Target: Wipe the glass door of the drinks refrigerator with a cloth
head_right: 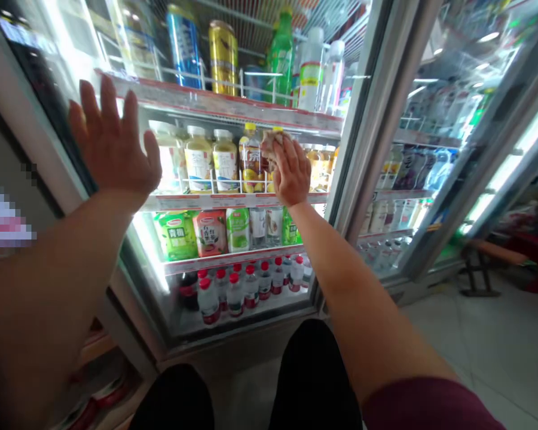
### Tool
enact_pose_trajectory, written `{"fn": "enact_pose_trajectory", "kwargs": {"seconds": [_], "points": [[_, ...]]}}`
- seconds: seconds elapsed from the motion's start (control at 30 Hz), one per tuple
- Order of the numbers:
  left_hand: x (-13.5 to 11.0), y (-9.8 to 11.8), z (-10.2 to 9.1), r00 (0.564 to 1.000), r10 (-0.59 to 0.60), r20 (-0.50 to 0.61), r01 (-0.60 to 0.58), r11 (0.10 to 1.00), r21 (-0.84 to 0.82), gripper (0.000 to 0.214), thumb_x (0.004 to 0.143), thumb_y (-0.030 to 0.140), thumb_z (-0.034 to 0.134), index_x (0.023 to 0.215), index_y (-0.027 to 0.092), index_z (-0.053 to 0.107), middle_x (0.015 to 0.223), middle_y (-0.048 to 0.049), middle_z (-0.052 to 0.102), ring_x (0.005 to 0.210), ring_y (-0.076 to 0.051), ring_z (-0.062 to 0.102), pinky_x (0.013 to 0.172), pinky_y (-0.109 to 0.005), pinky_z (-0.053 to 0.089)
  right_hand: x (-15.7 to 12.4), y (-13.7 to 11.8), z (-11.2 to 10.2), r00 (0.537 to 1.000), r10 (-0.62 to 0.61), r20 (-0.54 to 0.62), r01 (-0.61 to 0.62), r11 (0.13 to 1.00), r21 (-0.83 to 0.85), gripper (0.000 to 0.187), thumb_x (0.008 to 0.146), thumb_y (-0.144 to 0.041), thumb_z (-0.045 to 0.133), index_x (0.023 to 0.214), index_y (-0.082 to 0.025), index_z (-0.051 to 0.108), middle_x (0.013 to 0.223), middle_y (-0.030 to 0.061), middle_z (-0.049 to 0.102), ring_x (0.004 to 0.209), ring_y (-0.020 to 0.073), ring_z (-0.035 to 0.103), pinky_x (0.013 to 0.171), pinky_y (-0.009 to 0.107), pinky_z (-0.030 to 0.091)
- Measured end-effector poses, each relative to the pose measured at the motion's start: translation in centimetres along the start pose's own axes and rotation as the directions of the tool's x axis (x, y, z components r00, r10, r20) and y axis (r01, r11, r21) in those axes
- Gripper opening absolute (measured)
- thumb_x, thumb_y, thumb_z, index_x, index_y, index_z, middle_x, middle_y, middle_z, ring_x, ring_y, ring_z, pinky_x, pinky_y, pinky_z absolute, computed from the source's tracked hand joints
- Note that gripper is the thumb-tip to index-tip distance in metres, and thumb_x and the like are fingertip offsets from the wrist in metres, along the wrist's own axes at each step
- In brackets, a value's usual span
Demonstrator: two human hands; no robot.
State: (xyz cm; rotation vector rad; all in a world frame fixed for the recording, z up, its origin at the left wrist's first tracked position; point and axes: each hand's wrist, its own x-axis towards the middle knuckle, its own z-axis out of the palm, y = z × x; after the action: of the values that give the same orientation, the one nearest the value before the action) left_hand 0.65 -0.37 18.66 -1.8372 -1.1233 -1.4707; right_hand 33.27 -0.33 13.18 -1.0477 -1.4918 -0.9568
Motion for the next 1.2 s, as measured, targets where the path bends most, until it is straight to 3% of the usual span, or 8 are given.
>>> {"fn": "enact_pose_trajectory", "kwargs": {"seconds": [0.27,0.4,0.47,0.67,0.8,0.97,1.1,1.2], "points": [[-0.5,-0.2,-0.1,0.994,0.103,-0.032,-0.102,0.995,0.007,0.07,0.099,0.044,0.049,0.16,0.022,0.024,0.168,0.0155,0.0,0.157,-0.018,-0.008,0.13,-0.045,-0.01,-1.8,-3.1,0.1,0.996,-0.073,0.045,0.076,0.995,-0.063,0.059,0.102,-0.031,0.026,0.16,-0.023,0.031,0.159,0.007,0.042,0.156,0.0257,0.022,0.127,0.053,0.026],[-0.6,0.0,-0.3,0.992,0.114,-0.049,-0.116,0.993,-0.025,0.068,0.099,0.042,0.049,0.16,0.022,0.026,0.167,0.0163,0.002,0.157,-0.02,-0.004,0.13,-0.048,-0.008,-2.2,-5.1,-0.4,0.863,-0.386,0.325,0.394,0.918,0.043,0.053,0.103,-0.029,0.034,0.155,-0.037,0.04,0.157,-0.0054,0.046,0.154,0.0187,0.027,0.13,0.044,0.024],[-0.6,0.2,-0.5,0.995,0.091,-0.049,-0.093,0.994,-0.056,0.068,0.098,0.043,0.051,0.159,0.023,0.03,0.167,0.0163,0.005,0.157,-0.019,-0.003,0.13,-0.046,-0.008,-0.4,-5.3,-0.7,0.827,-0.436,0.355,0.447,0.893,0.056,0.054,0.103,-0.026,0.035,0.155,-0.04,0.038,0.157,-0.0082,0.046,0.154,0.0178,0.029,0.131,0.045,0.022],[-0.3,0.6,-0.5,1.0,0.01,-0.021,-0.013,0.992,-0.124,0.071,0.092,0.041,0.057,0.156,0.019,0.036,0.168,0.0138,0.012,0.157,-0.018,-0.003,0.13,-0.04,-0.013,6.6,-4.1,-0.9,0.99,-0.095,0.101,0.105,0.989,-0.102,0.057,0.103,-0.027,0.025,0.16,-0.029,0.031,0.162,-0.0012,0.037,0.157,0.0242,0.02,0.129,0.056,0.017],[-0.6,1.3,-1.0,1.0,-0.016,-0.008,0.015,0.985,-0.171,0.066,0.092,0.046,0.049,0.152,0.019,0.041,0.168,0.0097,0.017,0.157,-0.019,-0.006,0.129,-0.041,-0.014,6.1,-4.1,-0.5,0.975,-0.183,0.123,0.187,0.982,-0.023,0.057,0.103,-0.034,0.027,0.159,-0.026,0.033,0.162,0.0009,0.039,0.156,0.0262,0.023,0.129,0.057,0.018],[-1.0,2.1,-1.5,0.999,-0.029,-0.03,0.022,0.981,-0.192,0.062,0.092,0.05,0.043,0.148,0.024,0.045,0.166,0.0058,0.026,0.155,-0.013,-0.011,0.129,-0.041,-0.01,7.9,-3.3,-1.0,0.877,-0.447,0.177,0.436,0.895,0.098,0.051,0.101,-0.037,0.035,0.152,-0.035,0.044,0.157,-0.0056,0.045,0.151,0.0243,0.034,0.127,0.054,0.027],[-1.1,1.9,-1.2,0.999,-0.017,-0.045,0.012,0.992,-0.126,0.062,0.092,0.047,0.043,0.15,0.024,0.043,0.166,0.0036,0.026,0.156,-0.014,-0.005,0.129,-0.042,-0.007,12.6,-2.0,-0.4,0.973,-0.208,-0.105,0.211,0.977,0.02,0.05,0.101,-0.029,0.033,0.148,-0.025,0.049,0.157,-0.0004,0.046,0.149,0.0211,0.036,0.126,0.051,0.03],[-1.3,1.1,-0.9,0.996,0.061,-0.069,-0.063,0.997,-0.034,0.061,0.093,0.042,0.043,0.152,0.024,0.042,0.167,0.0004,0.025,0.157,-0.019,0.003,0.129,-0.047,-0.002,14.0,-1.9,0.6,0.961,-0.006,-0.275,0.015,0.999,0.032,0.051,0.101,-0.028,0.025,0.146,-0.029,0.05,0.155,-0.0023,0.048,0.147,0.0175,0.037,0.127,0.047,0.029]]}}
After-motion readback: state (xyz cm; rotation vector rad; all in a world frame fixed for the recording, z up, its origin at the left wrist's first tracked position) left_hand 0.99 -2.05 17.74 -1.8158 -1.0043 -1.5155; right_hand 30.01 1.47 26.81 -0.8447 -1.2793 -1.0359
